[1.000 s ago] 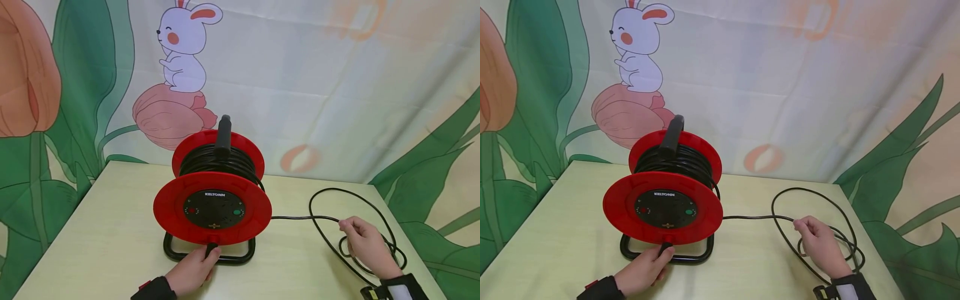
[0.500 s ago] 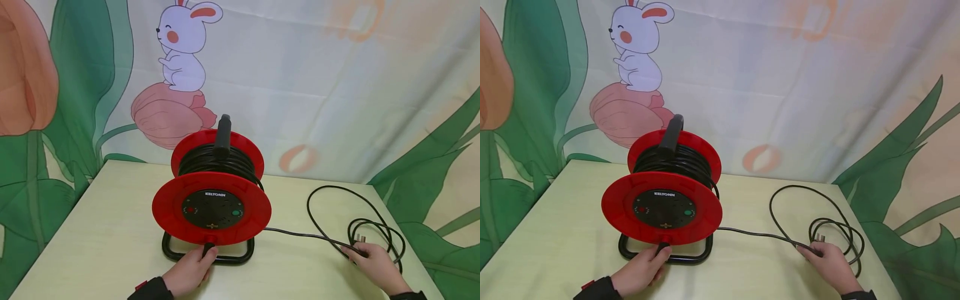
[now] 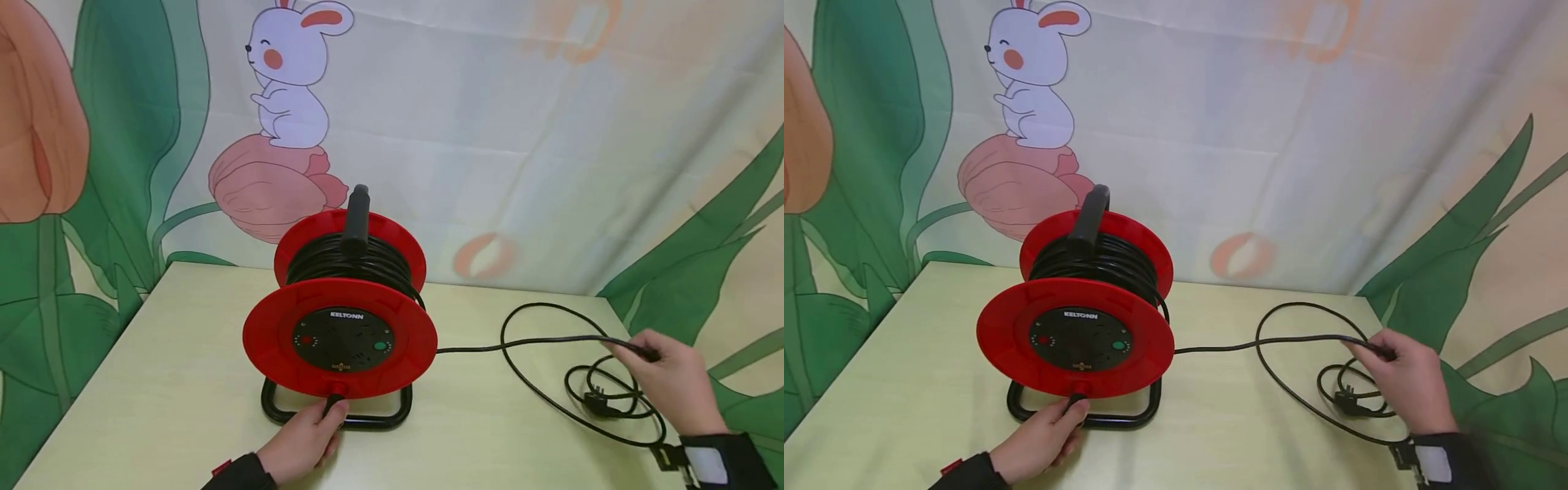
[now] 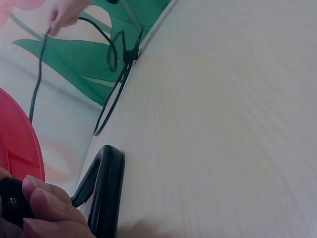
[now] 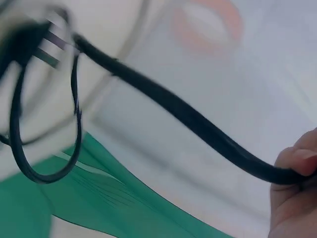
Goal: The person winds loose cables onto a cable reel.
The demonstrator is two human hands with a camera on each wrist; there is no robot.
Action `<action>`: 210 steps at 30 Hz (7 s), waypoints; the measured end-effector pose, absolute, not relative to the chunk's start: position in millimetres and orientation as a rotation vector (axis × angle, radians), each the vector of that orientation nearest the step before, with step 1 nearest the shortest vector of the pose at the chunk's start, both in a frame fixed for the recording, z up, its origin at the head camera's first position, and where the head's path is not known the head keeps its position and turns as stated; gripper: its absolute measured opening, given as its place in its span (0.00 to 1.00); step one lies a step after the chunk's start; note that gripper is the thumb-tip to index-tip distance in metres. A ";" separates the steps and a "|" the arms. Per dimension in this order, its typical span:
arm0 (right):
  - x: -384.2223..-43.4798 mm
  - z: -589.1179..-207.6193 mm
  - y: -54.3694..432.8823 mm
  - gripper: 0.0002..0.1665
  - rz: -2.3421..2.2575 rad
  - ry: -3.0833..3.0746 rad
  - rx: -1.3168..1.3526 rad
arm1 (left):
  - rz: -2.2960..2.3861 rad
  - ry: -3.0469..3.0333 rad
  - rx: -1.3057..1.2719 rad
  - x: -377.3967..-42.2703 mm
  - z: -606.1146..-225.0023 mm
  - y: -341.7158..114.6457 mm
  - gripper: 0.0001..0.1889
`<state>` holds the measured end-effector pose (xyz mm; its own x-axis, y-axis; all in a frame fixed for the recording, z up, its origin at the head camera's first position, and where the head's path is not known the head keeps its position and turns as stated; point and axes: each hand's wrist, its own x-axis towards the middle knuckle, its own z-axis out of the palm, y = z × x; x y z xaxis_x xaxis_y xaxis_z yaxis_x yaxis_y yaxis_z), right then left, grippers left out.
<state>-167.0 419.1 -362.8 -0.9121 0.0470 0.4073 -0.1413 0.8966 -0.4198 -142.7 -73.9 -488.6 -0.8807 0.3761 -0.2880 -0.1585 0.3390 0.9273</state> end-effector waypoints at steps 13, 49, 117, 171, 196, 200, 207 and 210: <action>-172.0 -354.1 461.5 0.25 0.927 -2.823 -0.082 | 1.655 2.065 0.158 -142.6 -488.5 -74.0 0.25; -154.4 -391.7 409.8 0.17 0.962 -2.841 0.108 | 1.945 2.002 -0.224 -134.0 -462.2 -123.9 0.22; -156.4 -381.4 469.0 0.25 0.415 -2.926 -0.150 | 2.260 1.996 -0.014 -131.7 -395.9 -143.6 0.27; -176.7 -415.1 369.8 0.15 0.690 -2.857 0.253 | 2.220 2.036 0.637 -154.6 -335.5 -39.5 0.24; -180.0 -410.6 348.8 0.16 0.706 -2.907 0.285 | 2.137 2.016 0.679 -157.0 -347.7 -6.3 0.20; -179.8 -409.8 350.7 0.16 0.670 -2.891 0.271 | 2.110 2.015 0.669 -156.4 -350.1 -1.3 0.20; -180.3 -414.0 350.5 0.15 0.686 -2.895 0.297 | 2.038 2.037 0.691 -158.9 -365.1 11.2 0.23; -180.0 -412.7 349.3 0.19 0.686 -2.926 0.256 | 1.993 2.037 0.711 -160.0 -373.8 16.6 0.23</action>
